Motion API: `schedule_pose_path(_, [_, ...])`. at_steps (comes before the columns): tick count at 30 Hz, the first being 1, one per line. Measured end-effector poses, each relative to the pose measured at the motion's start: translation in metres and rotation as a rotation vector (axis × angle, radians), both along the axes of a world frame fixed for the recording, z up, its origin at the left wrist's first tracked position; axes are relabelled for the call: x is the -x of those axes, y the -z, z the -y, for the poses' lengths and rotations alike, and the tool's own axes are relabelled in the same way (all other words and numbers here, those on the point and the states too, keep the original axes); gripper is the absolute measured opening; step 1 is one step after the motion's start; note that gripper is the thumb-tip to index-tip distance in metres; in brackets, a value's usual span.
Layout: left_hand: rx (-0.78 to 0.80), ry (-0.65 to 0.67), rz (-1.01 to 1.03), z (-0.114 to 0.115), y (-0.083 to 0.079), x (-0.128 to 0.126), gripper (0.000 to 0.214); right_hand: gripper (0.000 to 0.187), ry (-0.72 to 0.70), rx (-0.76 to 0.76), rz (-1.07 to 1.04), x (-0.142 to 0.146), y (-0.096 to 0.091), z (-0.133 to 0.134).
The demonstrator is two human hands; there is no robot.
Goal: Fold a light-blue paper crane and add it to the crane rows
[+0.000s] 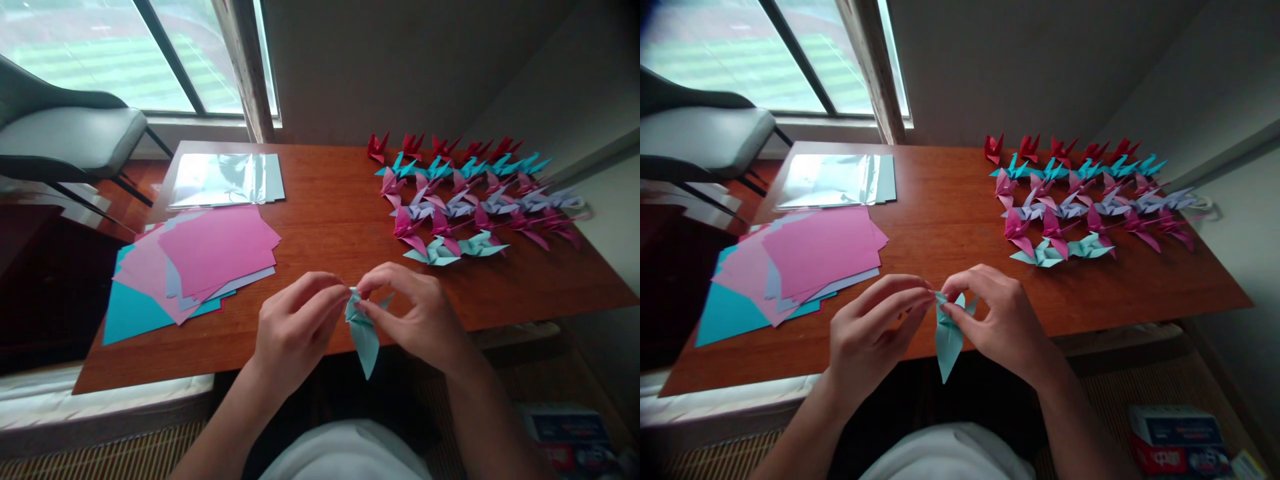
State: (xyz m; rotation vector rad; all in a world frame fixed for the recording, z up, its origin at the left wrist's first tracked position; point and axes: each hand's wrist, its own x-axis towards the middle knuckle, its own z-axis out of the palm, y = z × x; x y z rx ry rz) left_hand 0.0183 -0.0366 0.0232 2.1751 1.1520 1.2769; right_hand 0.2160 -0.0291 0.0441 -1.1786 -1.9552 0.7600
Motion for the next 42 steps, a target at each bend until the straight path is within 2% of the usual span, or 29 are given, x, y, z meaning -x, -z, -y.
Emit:
schedule_pose_path(15, [0.022, 0.059, -0.042, -0.004, -0.003, 0.001, 0.009, 0.020, 0.024, -0.040, 0.025, -0.001, -0.001, 0.003])
schedule_pose_path(24, [0.204, 0.004, 0.014, -0.001, -0.012, -0.006, 0.008, 0.014, 0.057, -0.165, 0.062, 0.004, -0.004, 0.004])
schedule_pose_path(33, [0.247, -0.065, 0.076, 0.005, -0.014, -0.009, 0.013, 0.013, 0.059, -0.320, 0.090, 0.007, -0.005, 0.004])
schedule_pose_path(42, [0.378, -0.085, 0.059, 0.004, -0.016, -0.006, 0.012, 0.013, 0.042, -0.349, 0.109, 0.007, -0.003, 0.003])
